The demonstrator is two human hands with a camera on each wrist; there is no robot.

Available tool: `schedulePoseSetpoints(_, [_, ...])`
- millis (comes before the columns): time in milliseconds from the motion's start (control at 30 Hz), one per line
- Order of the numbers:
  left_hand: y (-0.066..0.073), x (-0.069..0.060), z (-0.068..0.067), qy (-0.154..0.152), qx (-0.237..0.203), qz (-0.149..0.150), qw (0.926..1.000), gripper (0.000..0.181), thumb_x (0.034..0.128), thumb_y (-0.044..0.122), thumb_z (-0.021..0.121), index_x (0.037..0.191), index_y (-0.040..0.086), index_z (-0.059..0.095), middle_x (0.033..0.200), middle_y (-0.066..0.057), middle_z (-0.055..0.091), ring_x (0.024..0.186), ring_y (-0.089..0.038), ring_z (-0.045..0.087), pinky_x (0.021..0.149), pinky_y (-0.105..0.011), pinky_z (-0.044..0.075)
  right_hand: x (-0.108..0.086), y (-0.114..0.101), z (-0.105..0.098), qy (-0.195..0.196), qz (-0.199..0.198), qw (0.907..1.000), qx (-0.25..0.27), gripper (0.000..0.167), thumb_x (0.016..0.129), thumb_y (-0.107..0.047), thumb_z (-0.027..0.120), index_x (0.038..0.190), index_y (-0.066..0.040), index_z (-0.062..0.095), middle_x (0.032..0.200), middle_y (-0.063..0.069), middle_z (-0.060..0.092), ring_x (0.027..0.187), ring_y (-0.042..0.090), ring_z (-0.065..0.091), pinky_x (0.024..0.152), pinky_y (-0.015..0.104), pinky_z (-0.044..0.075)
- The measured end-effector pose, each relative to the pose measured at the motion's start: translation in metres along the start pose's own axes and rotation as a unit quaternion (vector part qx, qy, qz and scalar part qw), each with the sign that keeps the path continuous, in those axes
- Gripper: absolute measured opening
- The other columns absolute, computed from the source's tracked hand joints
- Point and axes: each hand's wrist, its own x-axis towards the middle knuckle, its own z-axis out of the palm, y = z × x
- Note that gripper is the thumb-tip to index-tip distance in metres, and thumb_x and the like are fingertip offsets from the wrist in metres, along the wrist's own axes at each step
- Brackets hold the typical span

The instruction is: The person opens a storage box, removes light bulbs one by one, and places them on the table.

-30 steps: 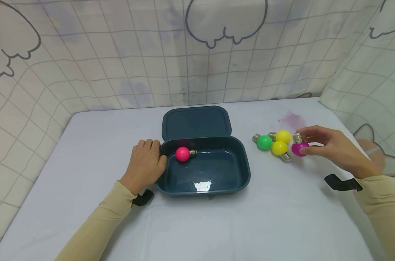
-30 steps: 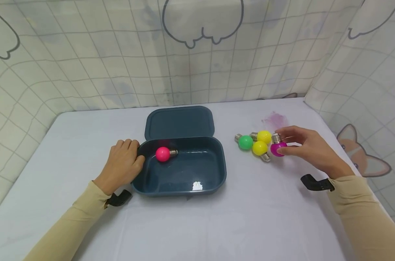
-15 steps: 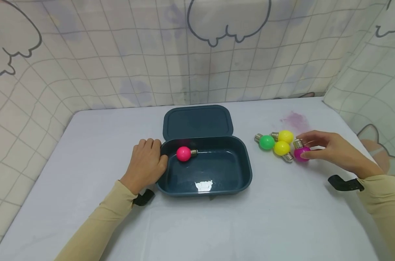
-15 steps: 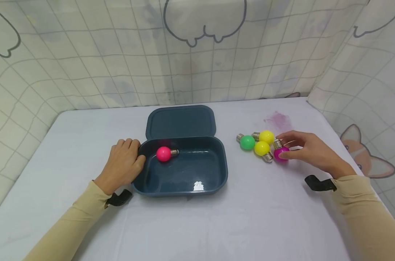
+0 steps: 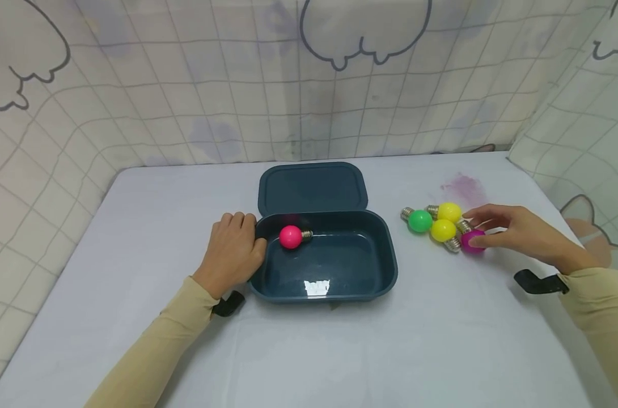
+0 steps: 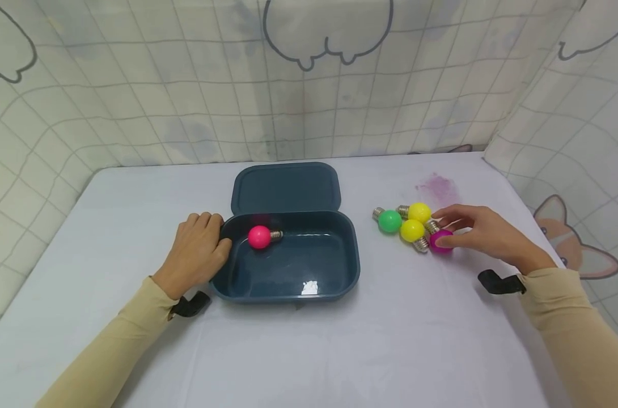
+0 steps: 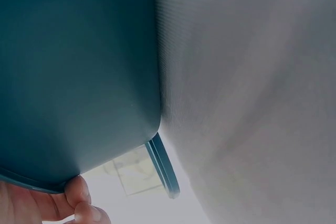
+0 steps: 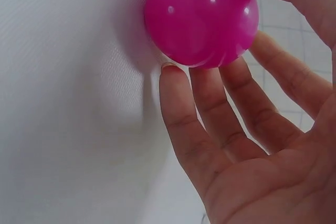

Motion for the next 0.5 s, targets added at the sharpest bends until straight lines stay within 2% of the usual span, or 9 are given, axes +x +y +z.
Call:
schedulePoseSetpoints(233, [0.001, 0.000, -0.001, 0.000, -0.005, -0.001, 1.0000, 0.018, 0.0901, 0.019, 0.047, 0.091, 0.002, 0.053, 0.083, -0.014, 0.051, 0.082, -0.030, 0.045, 0.075, -0.042, 0.038, -0.001, -0.007, -0.005, 0.003, -0.005, 0.9999, -0.009, 0.054, 0.093, -0.033, 0.076, 0.141, -0.017, 0.058, 0.123, -0.001, 0.069, 0.100, -0.014, 0.058, 0.081, 0.016, 0.053])
schedulePoseSetpoints(400, [0.002, -0.001, -0.001, 0.002, -0.005, -0.003, 1.0000, 0.019, 0.0904, 0.019, 0.048, 0.092, 0.001, 0.054, 0.084, -0.014, 0.053, 0.083, -0.030, 0.046, 0.075, -0.042, 0.040, -0.002, -0.016, -0.013, 0.017, 0.000, 0.9997, -0.019, 0.055, 0.092, -0.036, 0.077, 0.141, -0.017, 0.059, 0.126, 0.005, 0.069, 0.100, -0.014, 0.059, 0.081, 0.016, 0.052])
schedulePoseSetpoints(500, [0.002, -0.001, -0.002, -0.005, -0.004, -0.008, 0.9999, 0.021, 0.0913, 0.020, 0.048, 0.094, 0.001, 0.055, 0.086, -0.014, 0.054, 0.085, -0.030, 0.047, 0.077, -0.043, 0.040, -0.002, -0.024, -0.019, 0.024, 0.009, 0.9994, -0.025, 0.057, 0.092, -0.040, 0.076, 0.141, -0.018, 0.059, 0.125, 0.004, 0.069, 0.100, -0.013, 0.058, 0.080, 0.015, 0.053])
